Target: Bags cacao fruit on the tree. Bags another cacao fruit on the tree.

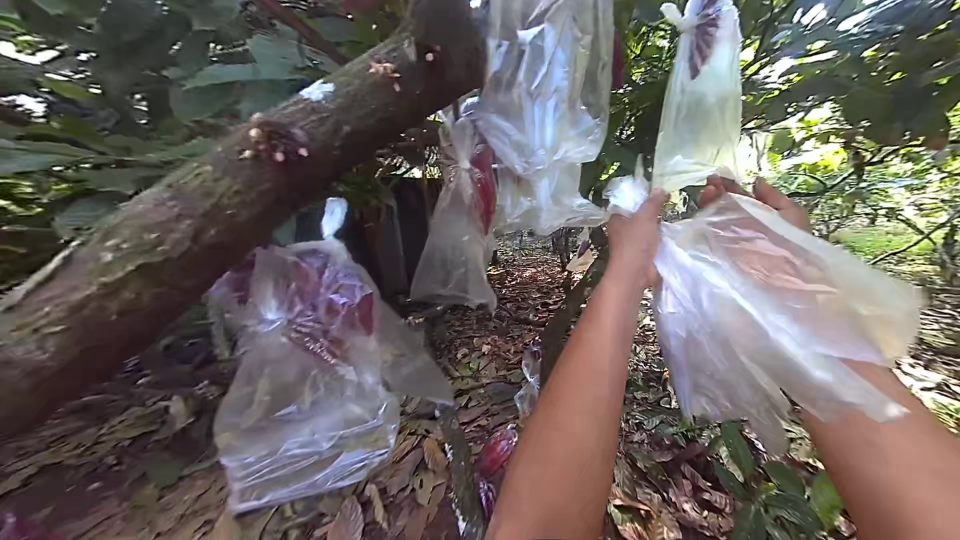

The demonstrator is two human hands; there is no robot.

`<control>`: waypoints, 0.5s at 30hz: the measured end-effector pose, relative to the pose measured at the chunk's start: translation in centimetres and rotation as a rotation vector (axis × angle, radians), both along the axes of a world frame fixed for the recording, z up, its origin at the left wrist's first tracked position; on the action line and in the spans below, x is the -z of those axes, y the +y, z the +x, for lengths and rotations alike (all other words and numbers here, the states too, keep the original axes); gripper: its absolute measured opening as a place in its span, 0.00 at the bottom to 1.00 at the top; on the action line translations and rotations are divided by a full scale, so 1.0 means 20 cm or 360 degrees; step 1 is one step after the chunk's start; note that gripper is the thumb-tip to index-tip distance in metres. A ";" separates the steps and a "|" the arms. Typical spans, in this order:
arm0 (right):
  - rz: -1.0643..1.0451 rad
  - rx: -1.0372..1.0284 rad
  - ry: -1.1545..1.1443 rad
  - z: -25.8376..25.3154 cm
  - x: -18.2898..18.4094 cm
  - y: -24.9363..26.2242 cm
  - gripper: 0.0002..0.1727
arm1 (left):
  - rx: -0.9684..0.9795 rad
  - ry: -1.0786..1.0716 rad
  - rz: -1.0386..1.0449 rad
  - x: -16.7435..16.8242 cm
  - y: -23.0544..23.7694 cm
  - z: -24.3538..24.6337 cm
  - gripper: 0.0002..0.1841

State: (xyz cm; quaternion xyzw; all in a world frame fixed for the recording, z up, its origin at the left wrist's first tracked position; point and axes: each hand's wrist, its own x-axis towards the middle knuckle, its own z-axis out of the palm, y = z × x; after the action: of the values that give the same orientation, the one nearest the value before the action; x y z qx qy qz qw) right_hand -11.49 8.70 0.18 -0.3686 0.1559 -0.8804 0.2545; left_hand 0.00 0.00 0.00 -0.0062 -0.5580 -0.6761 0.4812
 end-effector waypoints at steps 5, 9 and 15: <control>0.0354 -0.0052 0.0199 0.12 0.36 -0.07 0.19 | -0.0073 -0.0485 -0.0334 0.74 0.06 0.47 0.13; 0.0784 0.0050 0.0568 0.35 0.67 -0.36 0.12 | -0.0278 -0.0452 0.0187 1.27 -0.06 0.86 0.07; 0.0907 -0.0258 0.1067 0.99 0.63 -0.83 0.34 | -0.0829 -0.0134 0.0614 1.16 -0.35 1.14 0.11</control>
State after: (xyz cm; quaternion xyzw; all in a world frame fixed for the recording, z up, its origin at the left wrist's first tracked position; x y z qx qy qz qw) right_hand 8.23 -7.89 -12.32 -0.5599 0.4367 -0.6113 0.3495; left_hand 22.88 -6.98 -23.17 0.2560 -0.4218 -0.6233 0.6067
